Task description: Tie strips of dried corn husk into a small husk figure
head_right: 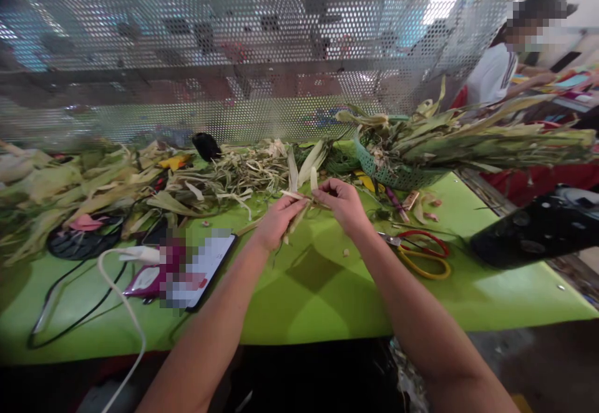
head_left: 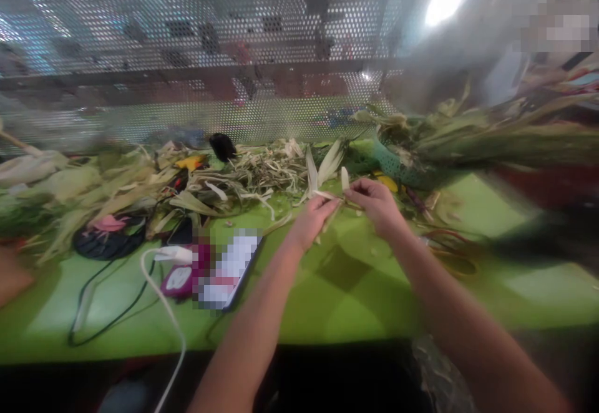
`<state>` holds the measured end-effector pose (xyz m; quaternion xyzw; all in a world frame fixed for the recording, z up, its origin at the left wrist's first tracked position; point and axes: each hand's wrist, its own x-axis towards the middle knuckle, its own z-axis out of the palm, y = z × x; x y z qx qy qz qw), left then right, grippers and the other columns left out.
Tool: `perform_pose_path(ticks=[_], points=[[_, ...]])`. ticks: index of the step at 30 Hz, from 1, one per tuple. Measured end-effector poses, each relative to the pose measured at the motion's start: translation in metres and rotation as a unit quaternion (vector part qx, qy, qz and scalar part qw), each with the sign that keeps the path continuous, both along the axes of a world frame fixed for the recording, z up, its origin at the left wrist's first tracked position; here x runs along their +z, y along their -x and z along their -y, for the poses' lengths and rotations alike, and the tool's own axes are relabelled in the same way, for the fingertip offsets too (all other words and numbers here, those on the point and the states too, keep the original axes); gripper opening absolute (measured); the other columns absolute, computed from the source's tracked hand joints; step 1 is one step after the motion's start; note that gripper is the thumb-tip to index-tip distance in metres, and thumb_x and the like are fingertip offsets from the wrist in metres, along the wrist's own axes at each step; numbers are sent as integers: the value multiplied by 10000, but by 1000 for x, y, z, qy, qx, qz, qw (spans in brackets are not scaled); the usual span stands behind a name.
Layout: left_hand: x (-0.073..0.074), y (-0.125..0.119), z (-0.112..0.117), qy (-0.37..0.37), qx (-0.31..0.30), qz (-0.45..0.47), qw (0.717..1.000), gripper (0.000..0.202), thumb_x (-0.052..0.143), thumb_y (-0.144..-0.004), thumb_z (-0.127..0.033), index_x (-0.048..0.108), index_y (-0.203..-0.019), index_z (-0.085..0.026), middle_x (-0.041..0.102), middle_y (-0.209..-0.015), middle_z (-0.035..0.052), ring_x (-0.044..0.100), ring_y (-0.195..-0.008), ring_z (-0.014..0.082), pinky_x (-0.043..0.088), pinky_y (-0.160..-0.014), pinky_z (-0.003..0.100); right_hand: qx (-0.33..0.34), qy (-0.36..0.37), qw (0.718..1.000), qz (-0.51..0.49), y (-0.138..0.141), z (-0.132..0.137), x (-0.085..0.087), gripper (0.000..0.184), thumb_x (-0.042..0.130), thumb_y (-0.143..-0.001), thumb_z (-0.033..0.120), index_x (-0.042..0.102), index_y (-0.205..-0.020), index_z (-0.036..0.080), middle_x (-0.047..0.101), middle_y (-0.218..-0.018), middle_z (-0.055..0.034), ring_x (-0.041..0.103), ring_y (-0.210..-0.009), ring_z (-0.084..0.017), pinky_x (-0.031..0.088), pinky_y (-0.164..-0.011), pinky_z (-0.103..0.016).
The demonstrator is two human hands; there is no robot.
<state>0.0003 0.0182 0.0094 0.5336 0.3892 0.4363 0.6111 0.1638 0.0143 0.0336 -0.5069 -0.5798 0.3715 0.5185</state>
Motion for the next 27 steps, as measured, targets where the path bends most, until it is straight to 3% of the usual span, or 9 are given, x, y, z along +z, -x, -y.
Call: perform_pose_path(ticks=[6,9,12,17,20,23,27], points=[[4,2,1,-59,-33,-19,997,291,704,-769,-447,623,-796,-168,559,-682,-25,490,-656,106,394,-672,234,-30,-18,999,-21,-1,-5,-8,297,711,-715,450,559,-668,199,468,-618,36,384,-566,-106,316,-543,-260],[6,3,0,-87,-20,-61,994,281,678,-791,-443,643,-832,-167,597,-722,-3,524,-700,134,404,-704,254,-42,-25,998,38,-7,-7,-8,310,713,-737,480,589,-715,197,503,-635,29,386,-557,-111,310,-529,-263],[7,2,-3,-136,12,-131,982,226,669,-796,-389,682,-848,-170,664,-811,35,565,-769,177,416,-752,286,-87,-103,983,124,-11,-4,-3,281,731,-757,453,632,-819,197,594,-766,-2,428,-602,-122,348,-563,-269],[1,-4,-5,-181,16,-229,956,152,621,-805,-294,672,-731,-172,642,-710,37,537,-675,183,401,-677,298,28,-171,956,236,-4,5,3,116,707,-813,317,699,-871,216,633,-864,-34,526,-716,-156,396,-641,-278],[-6,-8,-4,-175,8,-210,962,172,633,-802,-319,666,-726,-169,638,-689,35,548,-671,187,425,-673,300,27,-176,947,267,0,7,2,14,685,-810,214,675,-813,204,635,-834,-36,549,-734,-165,407,-663,-281],[-9,-10,-3,-173,-22,-181,968,204,632,-817,-359,677,-794,-162,679,-765,37,580,-724,193,455,-695,300,14,-179,949,260,0,4,-3,62,658,-804,163,634,-758,197,626,-793,-30,554,-740,-169,415,-676,-282],[-5,-9,0,-163,-45,-178,969,223,628,-822,-371,680,-819,-154,682,-780,19,578,-728,169,438,-688,278,-11,-167,971,171,-2,-2,-11,56,657,-792,191,613,-757,197,609,-769,-11,540,-711,-155,418,-651,-272]])
